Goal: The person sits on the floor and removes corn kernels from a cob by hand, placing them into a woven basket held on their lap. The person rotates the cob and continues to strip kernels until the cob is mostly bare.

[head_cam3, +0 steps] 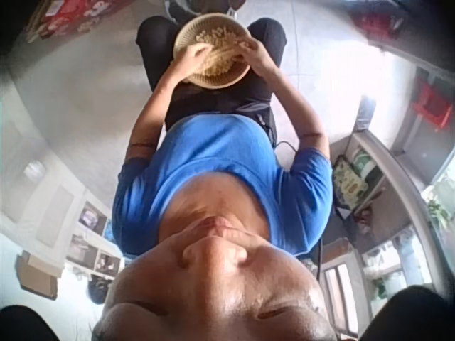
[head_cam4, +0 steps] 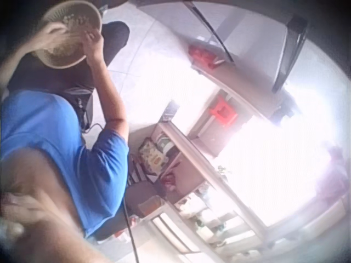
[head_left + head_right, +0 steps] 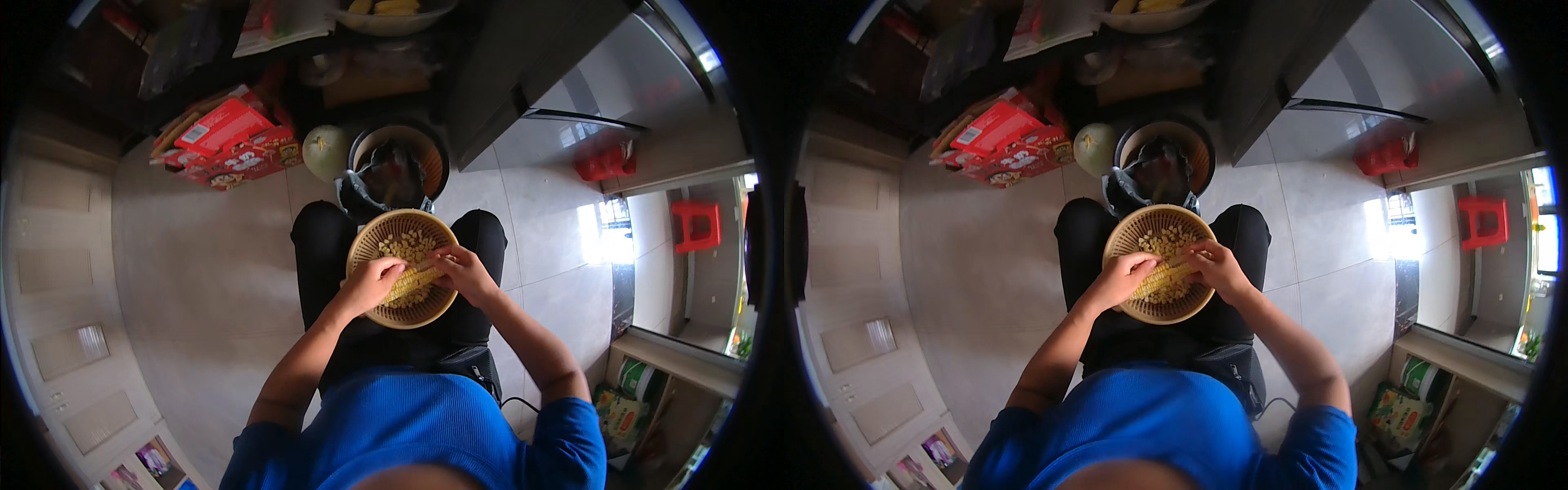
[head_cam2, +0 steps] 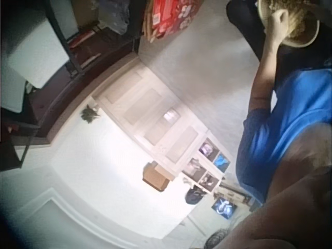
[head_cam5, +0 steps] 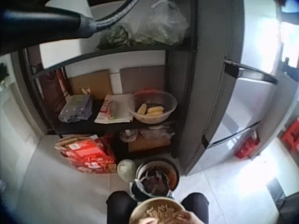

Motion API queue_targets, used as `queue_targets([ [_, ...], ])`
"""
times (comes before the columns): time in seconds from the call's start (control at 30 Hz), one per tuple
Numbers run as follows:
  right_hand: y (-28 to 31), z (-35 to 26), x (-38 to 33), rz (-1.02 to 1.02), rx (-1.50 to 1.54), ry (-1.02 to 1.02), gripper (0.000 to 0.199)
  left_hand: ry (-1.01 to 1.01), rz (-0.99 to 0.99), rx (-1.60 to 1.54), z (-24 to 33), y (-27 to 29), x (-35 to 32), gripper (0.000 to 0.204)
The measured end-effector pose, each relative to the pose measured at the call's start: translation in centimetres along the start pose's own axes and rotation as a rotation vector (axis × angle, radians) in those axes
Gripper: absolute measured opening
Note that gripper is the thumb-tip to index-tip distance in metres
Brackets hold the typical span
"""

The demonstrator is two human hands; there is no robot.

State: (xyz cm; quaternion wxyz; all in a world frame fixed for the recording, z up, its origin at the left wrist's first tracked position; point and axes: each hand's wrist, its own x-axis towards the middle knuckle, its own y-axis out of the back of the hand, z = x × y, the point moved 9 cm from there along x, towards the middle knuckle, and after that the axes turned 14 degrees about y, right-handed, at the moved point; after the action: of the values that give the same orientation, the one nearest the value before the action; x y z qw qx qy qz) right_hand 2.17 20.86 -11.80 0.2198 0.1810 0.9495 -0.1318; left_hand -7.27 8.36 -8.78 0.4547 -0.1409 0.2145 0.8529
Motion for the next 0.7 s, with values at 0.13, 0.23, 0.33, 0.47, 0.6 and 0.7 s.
queue_targets([
  [0.13, 0.7, 0.9, -0.2, 0.079, 0.217, -0.058, 0.014, 0.041, -0.078, 0.117, 1.9, 0.2, -0.1, 0.040],
  [0.23, 0.8, 0.6, -0.6, 0.093, 0.320, -0.024, 0.009, -0.184, 0.136, 0.222, 6.8, 2.0, -2.0, 0.043],
  [0.33, 0.8, -0.2, -1.5, 0.202, 0.423, 0.007, 0.010, -0.215, 0.440, 0.038, 5.6, 5.1, -3.0, 0.023],
  [0.47, -0.1, 1.6, -2.5, 0.297, 0.649, 0.062, 0.008, -0.036, 0.517, -0.625, 0.0, 5.5, -3.8, 0.030],
  [0.6, -2.3, 2.6, -3.7, 0.341, 0.701, 0.091, 0.009, 0.218, 0.143, -1.072, -3.0, -0.4, -1.7, 0.045],
  [0.7, -2.9, 2.6, -4.1, 0.234, 0.491, 0.105, 0.012, 0.178, 0.176, -1.106, -2.9, -0.6, -0.6, 0.036],
])
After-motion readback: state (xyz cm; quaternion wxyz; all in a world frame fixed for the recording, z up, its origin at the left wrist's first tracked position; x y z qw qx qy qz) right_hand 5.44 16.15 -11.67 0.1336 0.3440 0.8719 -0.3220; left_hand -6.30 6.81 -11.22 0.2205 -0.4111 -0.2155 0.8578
